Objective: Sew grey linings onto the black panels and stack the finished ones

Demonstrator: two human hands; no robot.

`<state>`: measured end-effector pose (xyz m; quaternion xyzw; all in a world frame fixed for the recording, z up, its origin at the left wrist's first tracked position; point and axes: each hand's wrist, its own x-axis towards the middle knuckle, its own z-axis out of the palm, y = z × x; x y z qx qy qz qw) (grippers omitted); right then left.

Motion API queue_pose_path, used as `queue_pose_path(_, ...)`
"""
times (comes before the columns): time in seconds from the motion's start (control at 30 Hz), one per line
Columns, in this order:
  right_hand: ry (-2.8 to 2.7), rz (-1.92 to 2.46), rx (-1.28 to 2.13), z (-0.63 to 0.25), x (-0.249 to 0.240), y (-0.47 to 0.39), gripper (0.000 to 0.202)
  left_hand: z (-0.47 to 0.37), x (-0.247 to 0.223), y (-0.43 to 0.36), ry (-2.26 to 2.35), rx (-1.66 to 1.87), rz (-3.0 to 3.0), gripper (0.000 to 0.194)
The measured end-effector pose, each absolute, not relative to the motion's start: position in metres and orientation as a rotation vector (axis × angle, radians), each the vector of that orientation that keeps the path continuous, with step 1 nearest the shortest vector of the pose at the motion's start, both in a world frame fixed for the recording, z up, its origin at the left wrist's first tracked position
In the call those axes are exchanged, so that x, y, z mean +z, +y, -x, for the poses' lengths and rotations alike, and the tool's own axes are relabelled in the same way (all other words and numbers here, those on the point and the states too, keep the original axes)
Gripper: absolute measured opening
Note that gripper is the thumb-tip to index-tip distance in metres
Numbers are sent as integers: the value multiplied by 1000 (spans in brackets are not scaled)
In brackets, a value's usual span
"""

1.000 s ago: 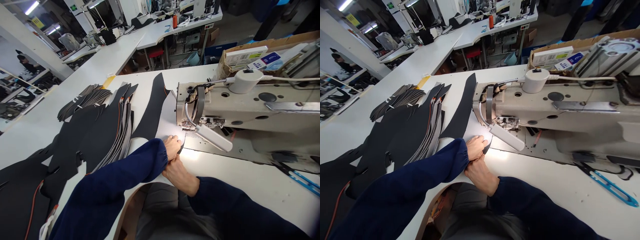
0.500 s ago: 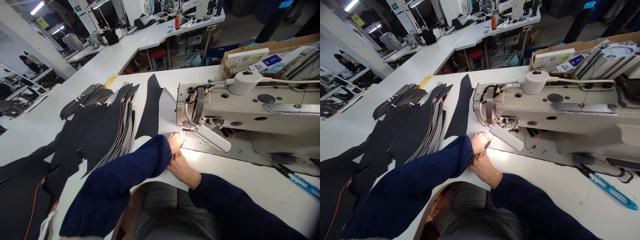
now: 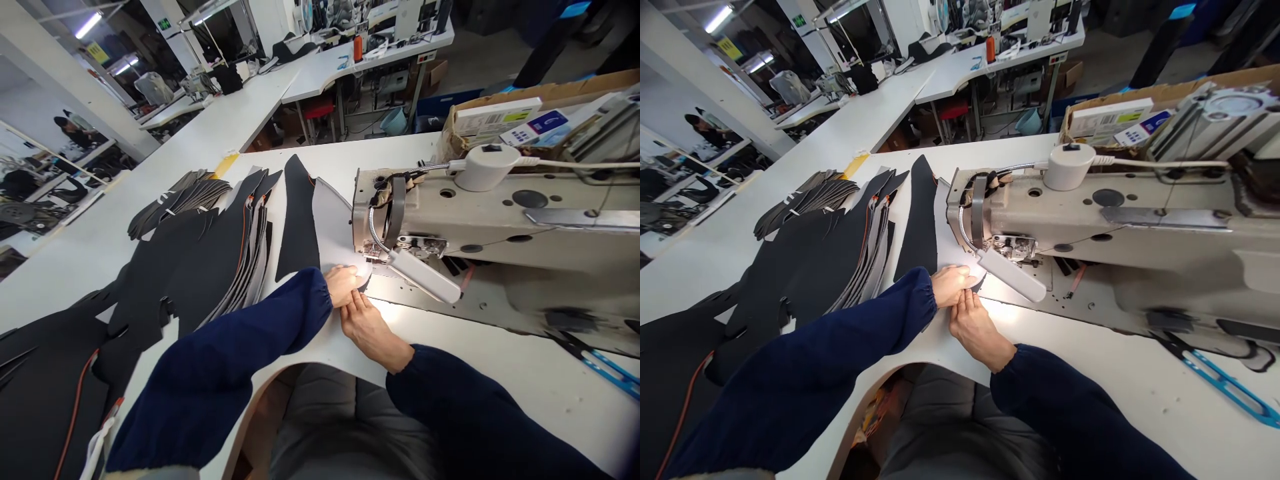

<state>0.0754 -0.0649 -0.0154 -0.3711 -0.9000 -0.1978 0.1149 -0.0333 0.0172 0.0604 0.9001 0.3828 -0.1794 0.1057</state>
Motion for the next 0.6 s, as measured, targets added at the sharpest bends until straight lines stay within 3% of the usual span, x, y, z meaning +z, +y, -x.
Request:
queue_pose_path(0.27,-2593,1118,-483,-85,-22,-60,30,16,50,21,1156,-447,-2673,17)
queue_pose_path(0.6,-2516,1141,-510,-99,-30,-53,27,12,53,13,1339,-447,-2596,33)
